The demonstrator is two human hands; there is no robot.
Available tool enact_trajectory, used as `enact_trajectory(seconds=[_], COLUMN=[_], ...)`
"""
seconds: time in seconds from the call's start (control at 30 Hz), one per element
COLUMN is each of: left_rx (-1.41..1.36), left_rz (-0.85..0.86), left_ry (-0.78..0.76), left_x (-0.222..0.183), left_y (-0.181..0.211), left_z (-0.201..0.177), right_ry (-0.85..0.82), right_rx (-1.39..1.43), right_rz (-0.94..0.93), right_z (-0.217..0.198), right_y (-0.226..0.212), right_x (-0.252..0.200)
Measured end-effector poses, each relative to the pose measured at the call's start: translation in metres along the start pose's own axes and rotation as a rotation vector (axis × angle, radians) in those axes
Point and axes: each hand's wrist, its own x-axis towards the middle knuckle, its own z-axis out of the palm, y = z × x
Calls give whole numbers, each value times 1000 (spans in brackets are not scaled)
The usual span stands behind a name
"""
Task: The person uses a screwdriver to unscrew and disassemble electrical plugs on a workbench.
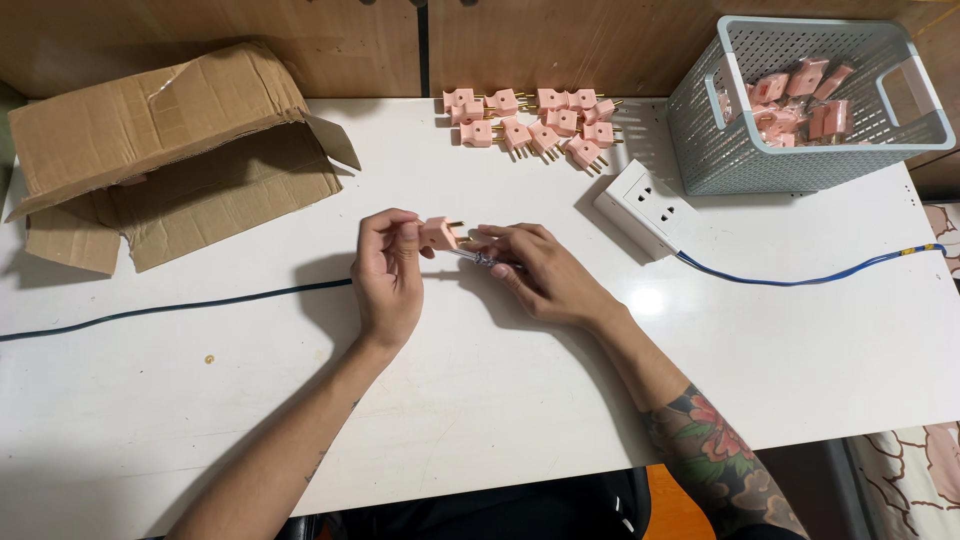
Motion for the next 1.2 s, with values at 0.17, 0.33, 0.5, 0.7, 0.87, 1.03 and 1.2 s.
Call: enact_trajectory(seconds=[0.17, 0.33, 0.5, 0.7, 0.87, 1.03, 1.2], left_rx=[21, 18, 217, 364, 466, 454, 503], left_rz=[-16, 15, 127, 25, -3, 3, 42], left_ry=[-71, -186, -552, -722, -754, -770, -771], left_x=[2, 0, -3, 0, 5, 2, 0], left_y=[4, -1, 3, 21, 24, 16, 5], left_z=[-2, -5, -3, -13, -18, -17, -19], right_ry=[92, 263, 390, 543, 370, 235, 190], right_rx=[-52, 10, 248, 278, 65, -132, -351], right_rz=[50, 201, 327, 120, -233, -467, -520], right_z=[-14, -21, -18, -23, 3, 35, 41], right_y=[31, 44, 35, 17, -32, -50, -66], right_x=[-19, -31, -24, -25, -21, -18, -8])
